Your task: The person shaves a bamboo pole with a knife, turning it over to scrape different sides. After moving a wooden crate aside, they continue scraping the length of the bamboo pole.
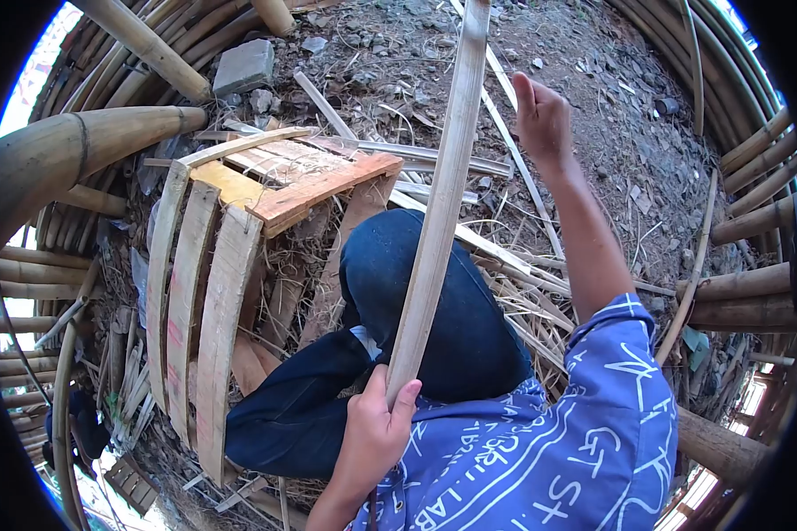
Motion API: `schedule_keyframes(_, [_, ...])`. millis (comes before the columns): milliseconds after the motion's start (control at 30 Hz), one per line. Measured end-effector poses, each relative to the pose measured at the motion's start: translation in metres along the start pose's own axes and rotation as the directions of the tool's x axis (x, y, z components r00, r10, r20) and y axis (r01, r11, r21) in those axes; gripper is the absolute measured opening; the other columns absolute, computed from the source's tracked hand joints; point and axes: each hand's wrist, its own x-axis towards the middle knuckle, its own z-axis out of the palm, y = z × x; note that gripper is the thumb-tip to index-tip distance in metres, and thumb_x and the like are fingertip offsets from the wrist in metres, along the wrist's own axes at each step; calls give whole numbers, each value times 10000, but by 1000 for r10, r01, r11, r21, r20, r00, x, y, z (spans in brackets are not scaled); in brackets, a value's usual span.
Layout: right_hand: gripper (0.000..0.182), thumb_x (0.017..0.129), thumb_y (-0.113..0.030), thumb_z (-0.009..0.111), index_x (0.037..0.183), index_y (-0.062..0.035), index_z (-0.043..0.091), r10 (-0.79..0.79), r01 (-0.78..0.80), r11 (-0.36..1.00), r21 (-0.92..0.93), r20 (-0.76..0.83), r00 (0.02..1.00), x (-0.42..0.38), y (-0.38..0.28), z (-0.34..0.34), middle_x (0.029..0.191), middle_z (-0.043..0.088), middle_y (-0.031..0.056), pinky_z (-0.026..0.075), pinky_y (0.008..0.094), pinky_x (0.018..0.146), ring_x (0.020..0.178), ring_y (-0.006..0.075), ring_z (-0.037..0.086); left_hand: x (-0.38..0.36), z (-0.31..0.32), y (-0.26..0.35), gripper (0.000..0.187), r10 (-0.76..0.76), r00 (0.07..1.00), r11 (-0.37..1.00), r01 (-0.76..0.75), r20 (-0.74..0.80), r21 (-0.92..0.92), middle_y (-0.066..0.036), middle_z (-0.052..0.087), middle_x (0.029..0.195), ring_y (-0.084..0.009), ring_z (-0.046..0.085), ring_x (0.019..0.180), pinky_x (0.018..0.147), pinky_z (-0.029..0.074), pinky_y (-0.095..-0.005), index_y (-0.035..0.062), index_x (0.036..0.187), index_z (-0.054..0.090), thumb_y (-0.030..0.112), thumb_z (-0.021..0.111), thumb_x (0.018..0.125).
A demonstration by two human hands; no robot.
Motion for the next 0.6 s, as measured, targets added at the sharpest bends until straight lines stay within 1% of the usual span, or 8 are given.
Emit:
schedule_keyframes(67, [670,958,-549,389,571,-9,478,9,-8,977,213,-4,1000,-16,-7,-5,470,426,77,354,369,445,441,148,441,2,0,-3,228,7,1000,1000,-7,-15,10,-5,494,560,-33,458,485,431,360,-205,-23,936,512,201,556,947])
schedule_keyframes(100, [599,973,-452,432,580,0,446,-9,13,935,355,-13,1000,-30,-16,-7,479,358,56,308,343,430,463,104,352,3,0,-1,228,7,1000,1000,-7,-18,7,-5,494,560,-33,458,485,431,360,-205,-23,936,512,201,556,947])
schedule_keyframes(167, [506,958,-349,500,594,1,461,-90,34,879,476,96,991,-62,-61,-31,481,366,61,303,318,418,451,110,369,2,-2,4,255,-56,998,998,56,-2,-10,-144,544,561,-244,599,489,461,424,-327,-24,830,492,196,568,933])
schedule_keyframes(200, [419,931,-259,545,606,-5,473,-158,63,859,509,146,977,-75,-78,-40,485,376,82,317,316,412,427,153,368,2,-3,6,255,-63,998,998,63,-1,-7,-144,544,561,-244,599,489,461,424,-327,-24,830,492,196,568,933])
schedule_keyframes(267, [422,909,-328,569,599,-48,508,-190,43,930,364,377,907,-101,-100,-53,510,468,141,414,370,443,451,315,526,2,-3,6,253,-85,996,996,85,2,-14,-143,540,552,-253,601,483,456,420,-323,-27,826,497,191,573,929])
schedule_keyframes(300, [450,887,-410,586,598,-69,533,-219,42,925,378,440,871,-108,-104,-56,515,506,136,437,380,444,490,324,580,2,-3,5,253,-92,996,996,92,5,-12,-143,540,552,-253,601,483,456,420,-323,-27,826,497,191,573,929])
schedule_keyframes(367, [457,876,-436,590,598,-76,542,-222,78,944,321,441,870,-114,-108,-53,514,515,130,442,381,441,485,317,581,2,-3,1,218,2,1000,1000,-1,-24,26,-4,504,556,-33,460,482,426,352,-199,-23,893,531,187,563,941])
schedule_keyframes(600, [467,853,-490,597,602,-98,562,-316,253,946,204,393,864,-106,-111,-45,515,545,97,447,372,427,470,280,594,2,-1,-5,227,87,994,992,-81,-59,95,-18,509,524,-57,490,457,420,363,-214,-17,851,523,188,568,937])
